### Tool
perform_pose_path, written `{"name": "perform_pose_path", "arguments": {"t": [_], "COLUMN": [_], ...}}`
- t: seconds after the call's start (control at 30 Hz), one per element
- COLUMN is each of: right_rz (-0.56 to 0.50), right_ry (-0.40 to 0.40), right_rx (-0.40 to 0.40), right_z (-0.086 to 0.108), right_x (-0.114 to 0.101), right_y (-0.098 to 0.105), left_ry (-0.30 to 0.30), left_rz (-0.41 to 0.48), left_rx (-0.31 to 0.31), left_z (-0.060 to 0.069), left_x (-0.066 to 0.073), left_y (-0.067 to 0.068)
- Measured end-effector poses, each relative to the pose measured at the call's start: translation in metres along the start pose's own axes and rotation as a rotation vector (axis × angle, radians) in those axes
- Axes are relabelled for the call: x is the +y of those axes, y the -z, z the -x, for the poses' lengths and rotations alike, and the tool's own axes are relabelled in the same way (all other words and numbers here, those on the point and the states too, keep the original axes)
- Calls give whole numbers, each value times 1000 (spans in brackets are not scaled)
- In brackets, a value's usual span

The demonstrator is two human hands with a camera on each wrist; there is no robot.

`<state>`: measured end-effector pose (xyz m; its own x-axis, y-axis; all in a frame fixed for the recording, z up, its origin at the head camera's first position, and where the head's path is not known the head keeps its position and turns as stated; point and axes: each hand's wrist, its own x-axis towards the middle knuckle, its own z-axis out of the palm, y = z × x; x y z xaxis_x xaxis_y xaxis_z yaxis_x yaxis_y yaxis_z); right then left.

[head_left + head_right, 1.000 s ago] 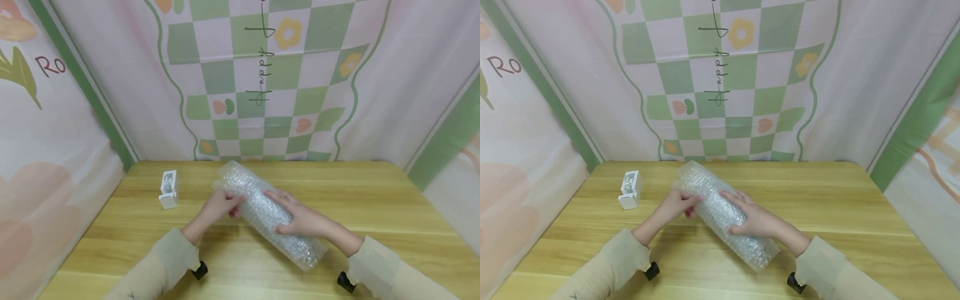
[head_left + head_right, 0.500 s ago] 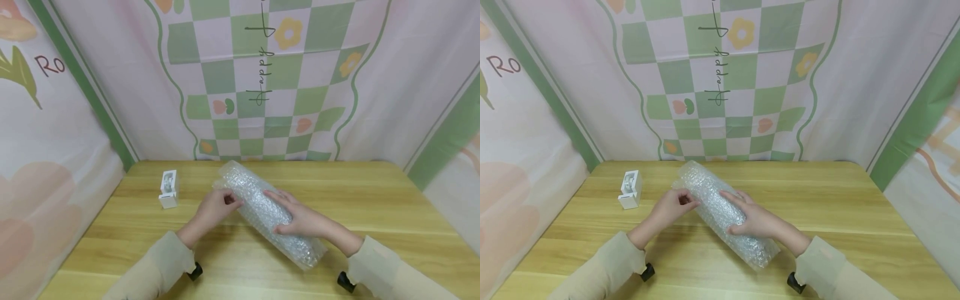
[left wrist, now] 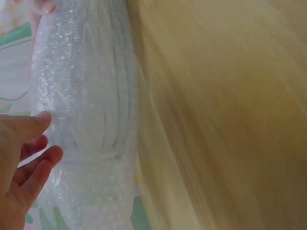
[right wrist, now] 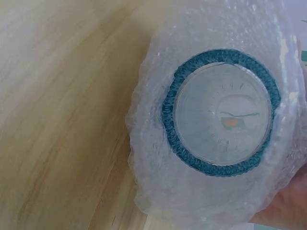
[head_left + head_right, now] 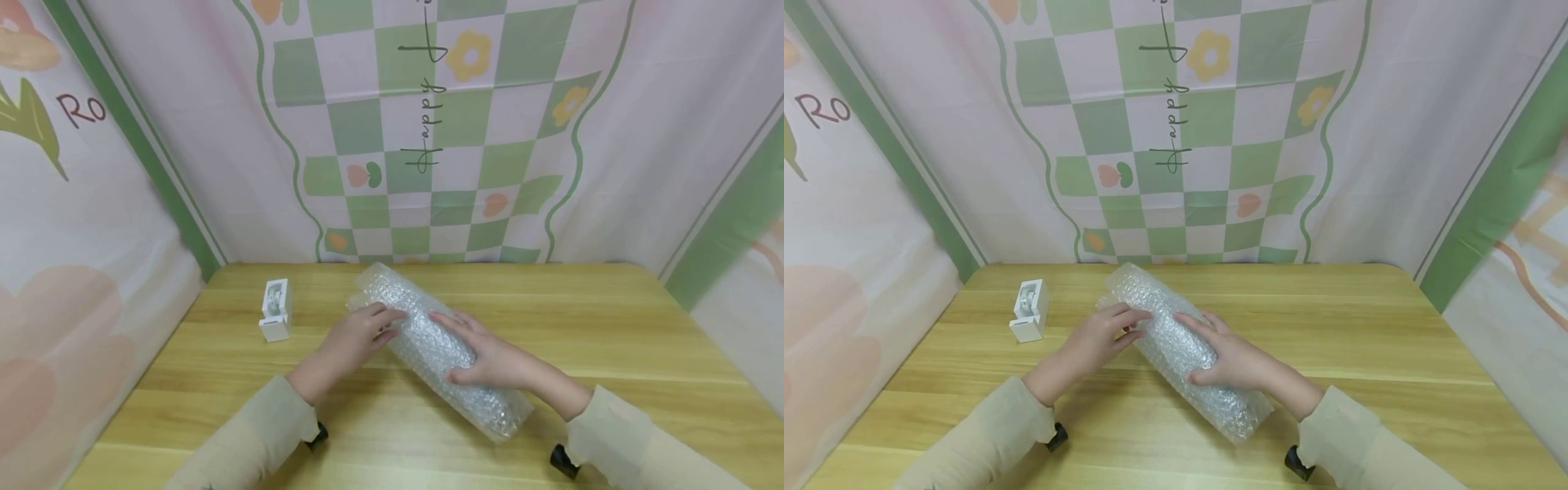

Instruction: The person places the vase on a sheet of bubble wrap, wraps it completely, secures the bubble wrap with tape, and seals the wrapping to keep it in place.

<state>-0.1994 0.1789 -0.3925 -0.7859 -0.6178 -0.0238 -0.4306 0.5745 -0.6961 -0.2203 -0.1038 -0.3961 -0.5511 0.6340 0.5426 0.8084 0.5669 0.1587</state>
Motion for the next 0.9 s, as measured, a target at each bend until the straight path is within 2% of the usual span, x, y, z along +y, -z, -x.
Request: {"name": "perform_pose_path", "arguments": {"t": [0.17, 0.37, 0.47, 0.57, 0.9], "right_rz": [-2, 23, 40, 55, 130], "right_ry": [5, 0, -16, -38, -56], "right_rx": [-5, 0, 12, 27, 77], "right_z": [1, 0, 0, 1, 4], "right_x": [0, -3, -6, -8, -19], "right_y": [0, -1, -4, -7, -14], "left_ry": [-18, 27, 44, 43, 36], "left_rz": [21, 108, 119, 119, 105], "left_rx": [-44, -103, -119, -112, -23], "left_z": [-2, -5, -5, -4, -2], "left_x": [-2, -5, -6, -7, -9], "left_y": [1, 2, 2, 0, -5]}}
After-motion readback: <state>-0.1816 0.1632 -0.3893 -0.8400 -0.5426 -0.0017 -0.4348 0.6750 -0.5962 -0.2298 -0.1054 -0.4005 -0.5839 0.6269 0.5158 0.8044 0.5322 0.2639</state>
